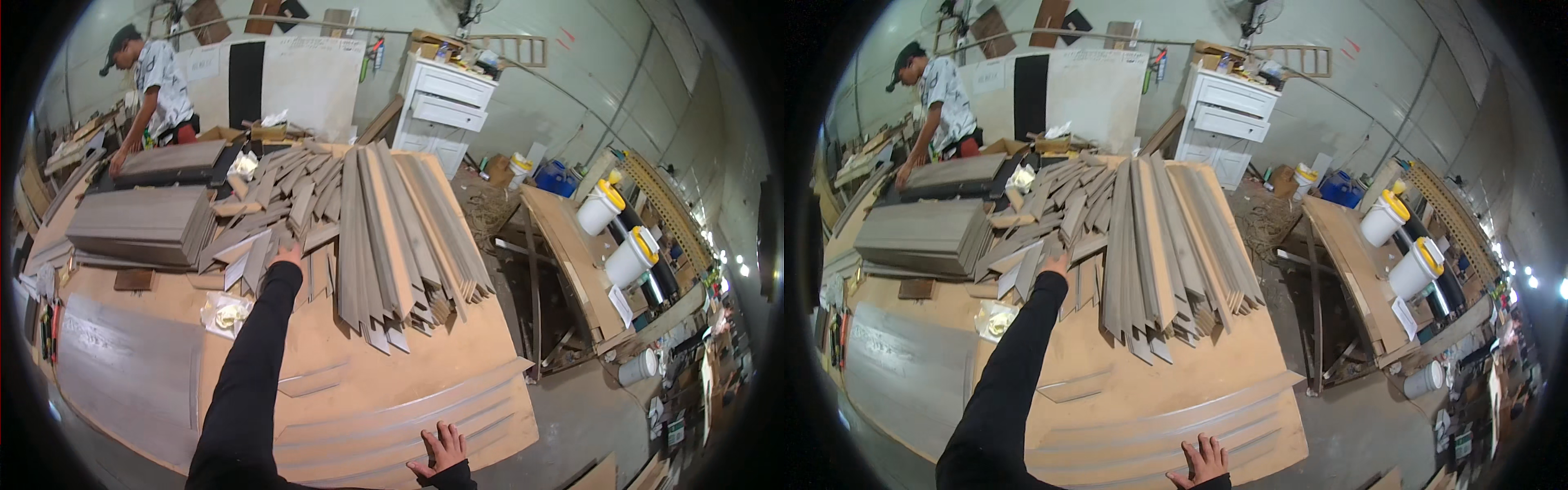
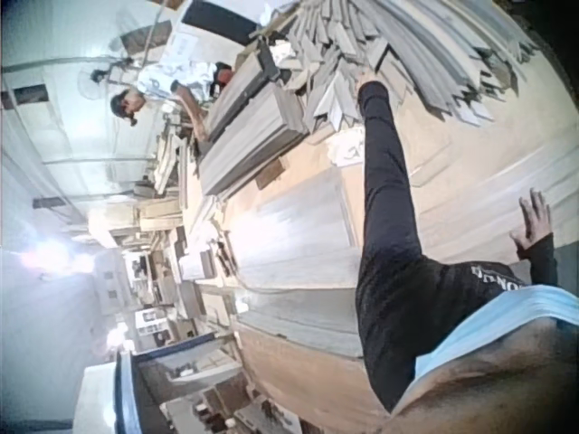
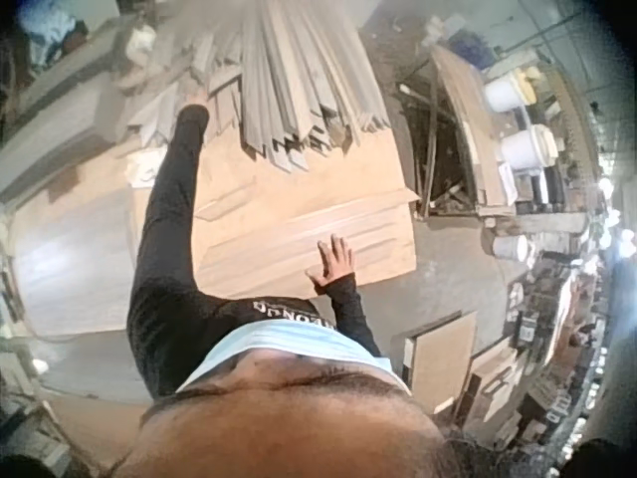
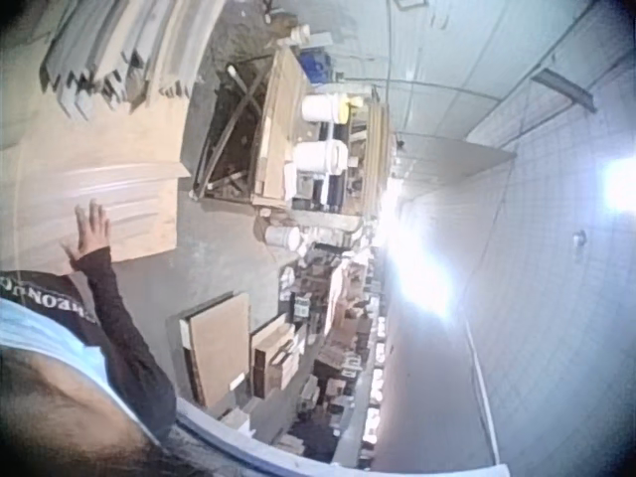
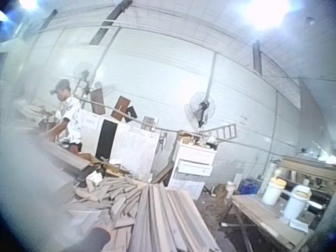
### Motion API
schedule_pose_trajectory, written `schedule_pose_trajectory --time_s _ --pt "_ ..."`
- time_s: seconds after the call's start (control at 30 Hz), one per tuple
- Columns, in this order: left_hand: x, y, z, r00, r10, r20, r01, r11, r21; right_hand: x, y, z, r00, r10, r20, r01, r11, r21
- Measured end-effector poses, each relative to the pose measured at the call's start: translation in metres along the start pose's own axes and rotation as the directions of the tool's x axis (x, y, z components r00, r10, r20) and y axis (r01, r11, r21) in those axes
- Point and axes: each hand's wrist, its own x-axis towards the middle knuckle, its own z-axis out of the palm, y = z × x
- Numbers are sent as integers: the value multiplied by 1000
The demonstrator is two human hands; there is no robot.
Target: Applying wood filler or putty to the joints of wood trim pieces in a furniture workshop.
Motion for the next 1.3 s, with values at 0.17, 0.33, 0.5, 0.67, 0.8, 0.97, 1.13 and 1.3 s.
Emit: schedule_pose_trajectory --time_s 0.17,0.33,0.5,0.67,0.8,0.97,1.13,1.3 --pt "-65 -41 -36 943 329 49 -309 921 -236 8 2 -3 992 85 -89 -58 962 265" --pt "-171 -85 -61 888 378 263 -83 695 -715 43 -18 -19 994 -54 -91 79 953 293" --pt "-203 -79 -60 796 591 133 -392 670 -631 139 -84 -4 881 -436 -182 464 728 504" --pt "-202 -89 -73 925 302 232 -230 929 -291 190 -126 36 870 -475 131 422 856 298" --pt "-205 -109 -73 941 287 180 -224 926 -305 177 -119 52 849 -492 192 440 861 256" --pt "-201 -101 -44 938 320 134 -291 935 -202 174 -123 43 831 -510 222 446 850 281" --pt "-201 -79 -44 934 342 107 -297 905 -305 210 -154 46 818 -558 138 502 811 302" --pt "-210 -82 -77 905 409 115 -410 912 -19 211 -147 57 793 -555 249 495 827 267"
